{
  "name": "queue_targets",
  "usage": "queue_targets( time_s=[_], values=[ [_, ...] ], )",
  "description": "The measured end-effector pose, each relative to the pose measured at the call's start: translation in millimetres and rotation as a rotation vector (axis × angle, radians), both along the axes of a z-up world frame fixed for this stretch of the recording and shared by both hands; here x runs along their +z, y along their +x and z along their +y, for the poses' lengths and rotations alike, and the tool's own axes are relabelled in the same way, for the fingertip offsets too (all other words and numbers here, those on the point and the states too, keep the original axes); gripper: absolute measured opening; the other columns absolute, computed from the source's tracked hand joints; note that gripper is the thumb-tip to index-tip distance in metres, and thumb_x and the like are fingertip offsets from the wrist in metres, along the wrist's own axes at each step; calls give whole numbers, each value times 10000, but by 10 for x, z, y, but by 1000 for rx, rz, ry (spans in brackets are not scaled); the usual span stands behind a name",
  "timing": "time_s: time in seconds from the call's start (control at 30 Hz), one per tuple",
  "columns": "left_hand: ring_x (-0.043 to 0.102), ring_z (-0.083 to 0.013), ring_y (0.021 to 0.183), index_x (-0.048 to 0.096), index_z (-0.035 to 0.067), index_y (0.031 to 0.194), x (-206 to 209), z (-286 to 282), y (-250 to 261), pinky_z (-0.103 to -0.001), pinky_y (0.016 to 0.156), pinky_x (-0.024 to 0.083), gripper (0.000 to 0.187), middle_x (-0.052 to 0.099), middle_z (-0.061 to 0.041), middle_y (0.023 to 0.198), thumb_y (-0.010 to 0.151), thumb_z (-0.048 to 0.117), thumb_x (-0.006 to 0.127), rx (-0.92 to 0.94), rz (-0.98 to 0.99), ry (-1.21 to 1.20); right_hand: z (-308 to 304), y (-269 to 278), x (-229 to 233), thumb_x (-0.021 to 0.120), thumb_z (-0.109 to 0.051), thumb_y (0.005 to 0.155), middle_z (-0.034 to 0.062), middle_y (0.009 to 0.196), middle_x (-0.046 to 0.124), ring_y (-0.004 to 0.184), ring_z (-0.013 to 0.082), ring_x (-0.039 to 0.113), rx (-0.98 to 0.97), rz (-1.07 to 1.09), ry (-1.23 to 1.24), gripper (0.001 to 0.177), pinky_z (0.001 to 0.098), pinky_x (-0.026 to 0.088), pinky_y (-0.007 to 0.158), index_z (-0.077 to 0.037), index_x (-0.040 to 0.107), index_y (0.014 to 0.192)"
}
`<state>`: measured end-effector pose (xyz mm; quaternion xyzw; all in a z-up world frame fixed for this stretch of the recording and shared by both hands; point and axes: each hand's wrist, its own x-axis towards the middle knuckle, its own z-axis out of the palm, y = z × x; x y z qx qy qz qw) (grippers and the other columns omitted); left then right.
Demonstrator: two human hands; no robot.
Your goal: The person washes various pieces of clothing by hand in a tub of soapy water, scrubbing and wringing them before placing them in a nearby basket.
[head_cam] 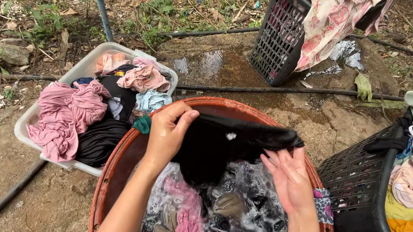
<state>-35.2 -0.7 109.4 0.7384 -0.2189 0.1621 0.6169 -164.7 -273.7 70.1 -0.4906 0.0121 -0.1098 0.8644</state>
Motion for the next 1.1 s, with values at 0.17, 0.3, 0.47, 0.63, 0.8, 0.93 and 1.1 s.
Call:
queue_targets(
  time_s=[0.17, 0.3, 0.47, 0.63, 0.8, 0.93, 1.1],
  values=[
    [595, -175, 860, 629, -32, 878, 167, 34, -31, -320, 793, 478, 196, 651, -124, 912, 1018, 105, 638, -157, -134, -272, -9, 26, 19, 660, -47, 947, 149, 1276, 606, 1155, 197, 612, -204, 116, -231, 582, 367, 457, 1045, -60, 376, 1454],
    [509, -279, 735, 580, -64, 799, -375, -102, 57, -380, 668, 425, 354, 531, -190, 760, 1037, 189, 652, -7, 307, 61, -186, 128, -345, 704, -62, 972, 91, 1199, 584, 1072, 148, 594, -456, 131, -350, 464, 324, 489, 971, -15, 406, 1324],
    [637, -436, 950, 635, -14, 1043, -1384, -308, 167, -504, 823, 516, 283, 657, -236, 1026, 936, 229, 735, 118, 109, 457, -172, 184, -1141, 771, -115, 849, 188, 1121, 577, 956, 186, 560, -345, 372, -1001, 540, 326, 478, 823, -55, 514, 1321],
    [531, -493, 1154, 364, 204, 1519, -1946, -500, -245, -532, 945, 486, 903, 464, -313, 1377, 758, 304, 838, -164, 519, 910, 254, 112, -2147, 749, -130, 851, 245, 1260, 581, 1029, 302, 627, -69, 574, -1088, 651, 433, 500, 915, -53, 461, 1429],
    [428, -424, 1375, 370, 299, 1585, -2870, -697, -583, -538, 1058, 467, 812, 454, -241, 1481, 856, 156, 700, -105, 346, 1183, 369, -14, -2931, 766, -140, 816, 292, 1296, 567, 1173, 455, 579, -237, 479, -1367, 651, 471, 491, 994, -8, 497, 1394],
    [288, -471, 1474, 384, 270, 1578, -3826, -723, -716, -534, 1111, 389, 861, 355, -249, 1591, 783, 86, 659, -134, 273, 1071, 301, -89, -3426, 779, -182, 819, 298, 1283, 606, 1162, 454, 599, -186, 590, -1342, 605, 493, 484, 986, -3, 548, 1349],
    [366, -502, 1433, 327, 193, 1567, -3779, -902, -644, -589, 1196, 266, 645, 374, -330, 1544, 993, 373, 559, -421, 678, 1141, 345, -190, -3446, 743, -170, 829, 195, 1062, 678, 965, 336, 637, -77, 802, -1153, 397, 436, 509, 835, -23, 667, 1190]
  ],
)
